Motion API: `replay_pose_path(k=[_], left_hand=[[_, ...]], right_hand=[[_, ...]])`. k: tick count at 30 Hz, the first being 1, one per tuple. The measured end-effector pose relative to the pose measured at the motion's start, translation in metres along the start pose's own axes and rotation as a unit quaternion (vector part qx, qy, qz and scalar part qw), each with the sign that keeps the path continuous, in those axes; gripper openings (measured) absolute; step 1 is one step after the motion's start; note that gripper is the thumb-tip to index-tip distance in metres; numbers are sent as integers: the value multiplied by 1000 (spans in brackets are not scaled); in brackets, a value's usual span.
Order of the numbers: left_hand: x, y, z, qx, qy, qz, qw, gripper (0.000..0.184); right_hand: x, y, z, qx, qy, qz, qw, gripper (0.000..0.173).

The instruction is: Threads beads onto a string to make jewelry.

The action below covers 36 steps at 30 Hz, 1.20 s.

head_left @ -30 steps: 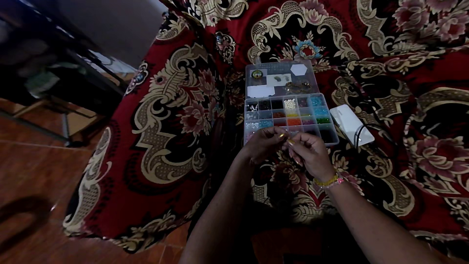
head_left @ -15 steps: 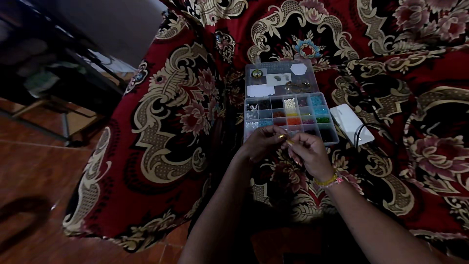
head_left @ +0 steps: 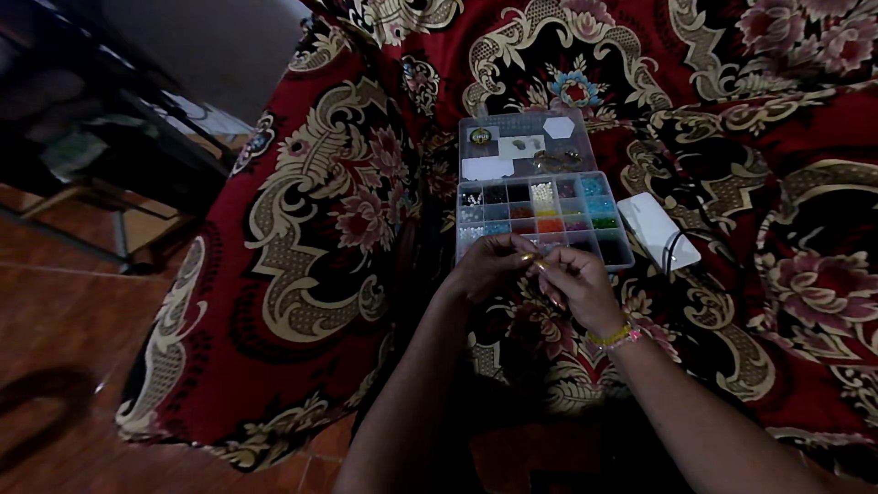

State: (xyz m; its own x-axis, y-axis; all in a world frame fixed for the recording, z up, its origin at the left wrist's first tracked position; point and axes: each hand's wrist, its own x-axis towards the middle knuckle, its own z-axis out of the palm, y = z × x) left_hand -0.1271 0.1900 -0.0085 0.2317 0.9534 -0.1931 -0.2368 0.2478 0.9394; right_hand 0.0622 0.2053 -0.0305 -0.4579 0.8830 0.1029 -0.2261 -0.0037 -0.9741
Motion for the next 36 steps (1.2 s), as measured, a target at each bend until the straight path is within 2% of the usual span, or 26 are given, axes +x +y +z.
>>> replay_pose_path(k=[5,17,25,31,36], left_hand=[[-3,4,-1,58,11,14,998,11],[-3,3,-6,78,22,67,994,9],[-3,6,-3,68,35,58,995,10],[-5,6,1,81,41,60,994,10],[-5,8,-6,172,60,73,981,8]], right_hand=[[1,1,-1,-7,-15,6,1000,19],[2,-1,1,-28,-6,52,998,14],[2,1,0,8,-1,48,999,26],[2,-1,0,-27,-7,39,999,14],[2,-1,0,-60,2,23,998,15]])
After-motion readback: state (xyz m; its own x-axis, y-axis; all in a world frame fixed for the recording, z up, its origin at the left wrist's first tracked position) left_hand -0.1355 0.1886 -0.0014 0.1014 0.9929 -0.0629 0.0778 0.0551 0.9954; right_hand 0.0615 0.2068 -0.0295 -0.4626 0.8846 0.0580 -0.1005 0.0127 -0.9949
